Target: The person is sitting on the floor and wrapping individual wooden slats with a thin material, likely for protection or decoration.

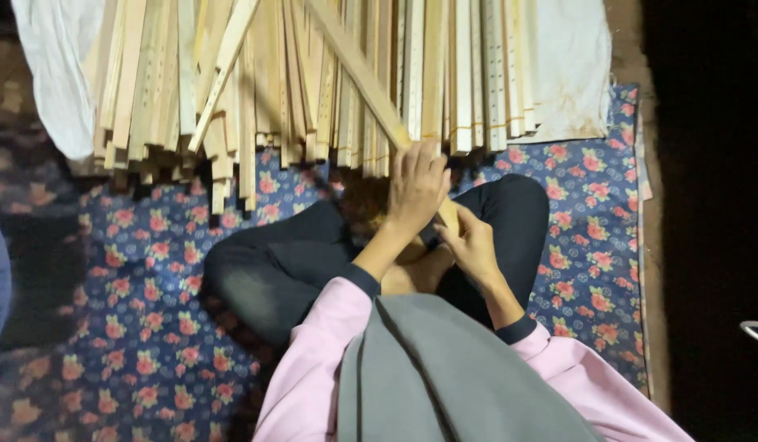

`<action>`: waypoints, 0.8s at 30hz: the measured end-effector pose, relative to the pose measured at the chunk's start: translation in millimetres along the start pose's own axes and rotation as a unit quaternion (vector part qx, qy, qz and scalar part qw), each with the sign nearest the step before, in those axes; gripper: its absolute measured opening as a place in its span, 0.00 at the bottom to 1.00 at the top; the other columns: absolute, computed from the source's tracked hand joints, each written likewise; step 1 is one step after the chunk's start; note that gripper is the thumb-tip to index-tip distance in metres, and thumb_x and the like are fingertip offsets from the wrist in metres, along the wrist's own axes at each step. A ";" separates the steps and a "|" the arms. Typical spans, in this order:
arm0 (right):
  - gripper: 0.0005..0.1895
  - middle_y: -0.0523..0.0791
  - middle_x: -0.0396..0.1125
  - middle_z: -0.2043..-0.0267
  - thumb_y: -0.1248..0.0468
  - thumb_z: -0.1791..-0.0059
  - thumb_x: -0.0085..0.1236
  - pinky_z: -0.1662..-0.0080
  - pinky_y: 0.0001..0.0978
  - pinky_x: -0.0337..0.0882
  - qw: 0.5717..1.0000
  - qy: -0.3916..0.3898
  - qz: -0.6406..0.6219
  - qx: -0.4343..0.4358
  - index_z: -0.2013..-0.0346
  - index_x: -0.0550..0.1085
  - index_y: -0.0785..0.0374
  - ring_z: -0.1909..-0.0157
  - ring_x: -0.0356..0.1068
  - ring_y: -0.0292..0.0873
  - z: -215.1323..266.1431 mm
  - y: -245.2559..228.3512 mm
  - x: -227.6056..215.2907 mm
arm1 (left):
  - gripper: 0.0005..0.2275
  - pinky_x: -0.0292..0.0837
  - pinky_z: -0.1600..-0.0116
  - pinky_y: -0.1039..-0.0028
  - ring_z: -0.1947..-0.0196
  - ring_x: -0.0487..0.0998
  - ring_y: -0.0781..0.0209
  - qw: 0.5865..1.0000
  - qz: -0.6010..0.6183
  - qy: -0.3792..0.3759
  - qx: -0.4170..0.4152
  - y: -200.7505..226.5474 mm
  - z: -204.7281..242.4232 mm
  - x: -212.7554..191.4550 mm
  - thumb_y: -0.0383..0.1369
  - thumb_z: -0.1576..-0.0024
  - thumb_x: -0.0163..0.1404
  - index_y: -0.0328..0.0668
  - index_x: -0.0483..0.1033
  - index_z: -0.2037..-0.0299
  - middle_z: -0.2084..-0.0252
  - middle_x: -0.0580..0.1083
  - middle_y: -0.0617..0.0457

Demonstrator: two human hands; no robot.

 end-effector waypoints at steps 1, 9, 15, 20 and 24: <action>0.26 0.54 0.75 0.57 0.60 0.56 0.70 0.57 0.46 0.74 1.000 0.007 0.000 -0.004 0.44 0.76 0.60 0.52 0.75 0.57 -7.5 -2.4 -5.8 | 0.09 0.65 0.39 0.54 0.44 0.72 0.46 1.000 0.001 0.005 0.006 6.0 -12.9 7.9 0.38 0.41 0.50 0.42 0.74 0.58 0.48 0.71 0.42; 0.31 0.63 0.71 0.49 0.61 0.53 0.66 0.51 0.58 0.73 0.982 0.176 0.059 0.019 0.38 0.70 0.67 0.48 0.71 0.67 -76.6 -12.9 -57.1 | 0.29 0.70 0.39 0.42 0.38 0.70 0.27 0.957 0.192 -0.124 -0.181 9.0 -87.3 104.3 0.36 0.44 0.54 0.28 0.62 0.34 0.30 0.58 0.28; 0.26 0.62 0.73 0.55 0.63 0.53 0.62 0.48 0.62 0.70 0.975 0.195 0.097 0.039 0.41 0.72 0.68 0.50 0.71 0.69 -118.3 -47.9 -65.2 | 0.29 0.61 0.31 0.44 0.32 0.65 0.31 0.945 0.210 -0.159 -0.194 -6.0 -116.1 182.6 0.33 0.47 0.50 0.26 0.63 0.34 0.29 0.58 0.27; 0.08 0.51 0.70 0.67 0.65 0.52 0.56 0.55 0.54 0.68 0.960 0.240 0.129 -0.056 0.59 0.74 0.59 0.59 0.72 0.61 -152.5 -57.4 -62.8 | 0.30 0.60 0.29 0.48 0.29 0.62 0.35 0.933 0.204 -0.223 -0.196 -31.8 -129.7 215.5 0.34 0.47 0.52 0.26 0.63 0.34 0.28 0.57 0.28; 0.16 0.47 0.66 0.40 0.66 0.55 0.61 0.50 0.52 0.69 0.948 0.234 0.213 -0.042 0.52 0.79 0.60 0.44 0.62 0.57 -172.8 -32.7 -42.0 | 0.30 0.59 0.29 0.47 0.28 0.62 0.40 0.937 0.168 -0.259 -0.163 -58.1 -114.7 244.6 0.43 0.43 0.49 0.38 0.63 0.30 0.28 0.60 0.36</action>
Point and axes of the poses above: each hand's wrist, its own z-axis away from the middle knuckle, its own x-axis out of the palm, y = z × x, the point moved 6 cm from there along -z, towards the middle knuckle
